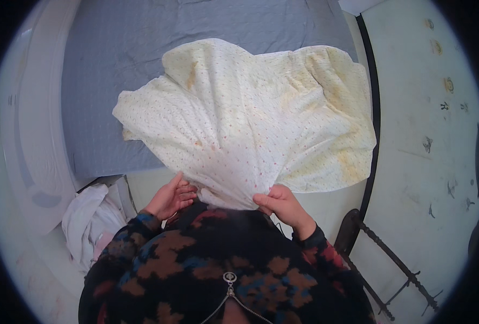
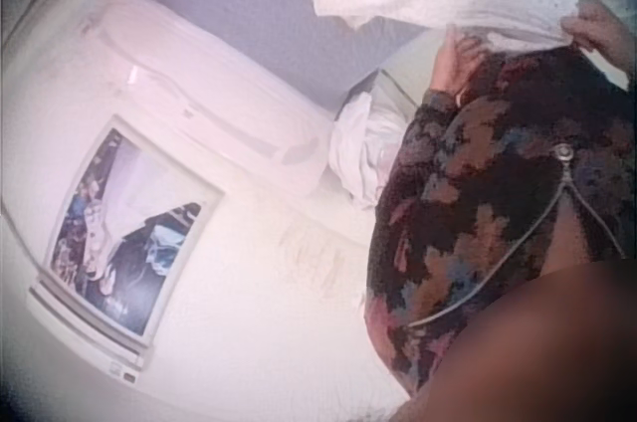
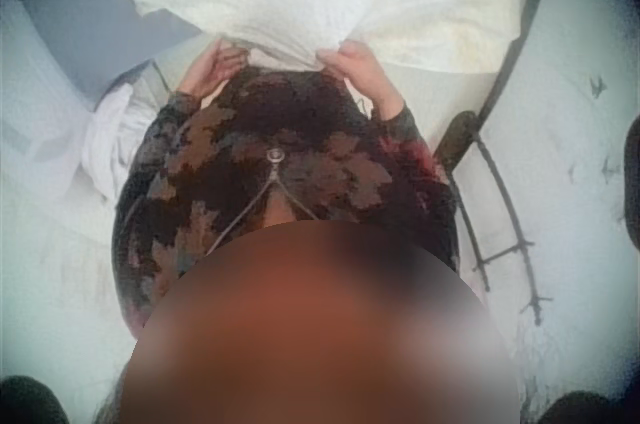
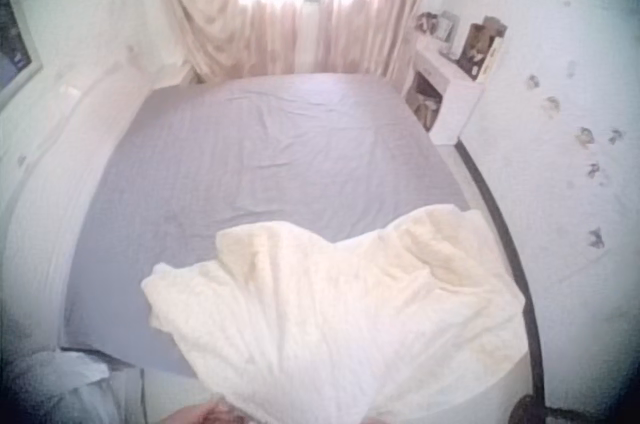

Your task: The person folds a large white patterned cloth on a bed. They repeatedly smooth, lift, and fold sections of the fabric, adjusting the edges and creases by hand.

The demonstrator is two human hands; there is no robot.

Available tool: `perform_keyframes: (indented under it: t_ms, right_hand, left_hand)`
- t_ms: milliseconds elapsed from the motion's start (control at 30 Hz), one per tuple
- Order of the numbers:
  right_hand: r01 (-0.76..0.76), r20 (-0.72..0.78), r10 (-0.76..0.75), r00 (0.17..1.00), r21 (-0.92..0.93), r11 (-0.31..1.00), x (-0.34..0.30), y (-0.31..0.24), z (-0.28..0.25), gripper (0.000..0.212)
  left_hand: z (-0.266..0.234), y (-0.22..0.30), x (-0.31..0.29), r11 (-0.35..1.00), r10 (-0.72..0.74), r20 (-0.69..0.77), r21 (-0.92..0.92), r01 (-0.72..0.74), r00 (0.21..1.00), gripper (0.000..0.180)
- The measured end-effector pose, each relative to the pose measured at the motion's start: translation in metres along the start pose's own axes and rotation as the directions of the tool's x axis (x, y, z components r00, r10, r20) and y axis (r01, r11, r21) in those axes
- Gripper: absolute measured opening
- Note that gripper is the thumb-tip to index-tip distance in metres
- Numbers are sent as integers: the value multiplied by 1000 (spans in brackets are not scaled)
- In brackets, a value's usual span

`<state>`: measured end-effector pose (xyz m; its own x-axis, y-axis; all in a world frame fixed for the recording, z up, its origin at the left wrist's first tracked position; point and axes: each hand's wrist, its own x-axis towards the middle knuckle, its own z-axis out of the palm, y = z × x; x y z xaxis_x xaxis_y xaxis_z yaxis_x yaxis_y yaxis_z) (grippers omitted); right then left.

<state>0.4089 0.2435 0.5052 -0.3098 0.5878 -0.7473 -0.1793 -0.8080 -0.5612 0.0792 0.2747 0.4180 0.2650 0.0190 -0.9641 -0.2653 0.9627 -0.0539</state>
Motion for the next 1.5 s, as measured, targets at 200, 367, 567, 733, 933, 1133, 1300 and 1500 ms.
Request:
perform_keyframes:
  t_ms: [200, 367, 567, 733, 933, 1133, 1300, 1500]
  right_hand:
    - [-81, 71, 85, 994, -63, 995, -11, 4, -16, 33]
    - [-27, -16, 27, 1000, -12, 1000, -8, 13, -10, 34]
    - [-5, -46, 2, 999, -81, 997, 3, 3, 0, 28]
    - [-58, 21, 63, 998, -198, 979, 2, -12, -6, 30]
    - [-116, 154, 157, 976, -249, 962, 10, -16, -22, 31]
    - [-26, 63, 58, 996, -427, 904, 24, -8, -31, 40]
    - [5, 69, 32, 997, -490, 872, 28, 1, -35, 41]
    - [-120, 37, 140, 990, -327, 937, 24, 5, -35, 33]
  left_hand:
    - [2, 24, 59, 994, -108, 173, 45, 101, 979, 29]
    - [-12, 34, 23, 992, 95, 111, 74, -103, 989, 23]
    - [-6, 47, -35, 956, 290, 78, 30, -293, 954, 21]
    - [14, 55, -93, 818, 573, 65, -93, -567, 817, 19]
    - [1, 49, -92, 771, 632, -56, 143, -620, 773, 17]
    - [-5, 17, -39, 910, 414, -170, 76, -407, 894, 23]
    - [-19, 9, -17, 937, 318, -162, 200, -285, 934, 24]
    - [13, 27, 14, 7, 972, 96, 901, -434, 214, 16]
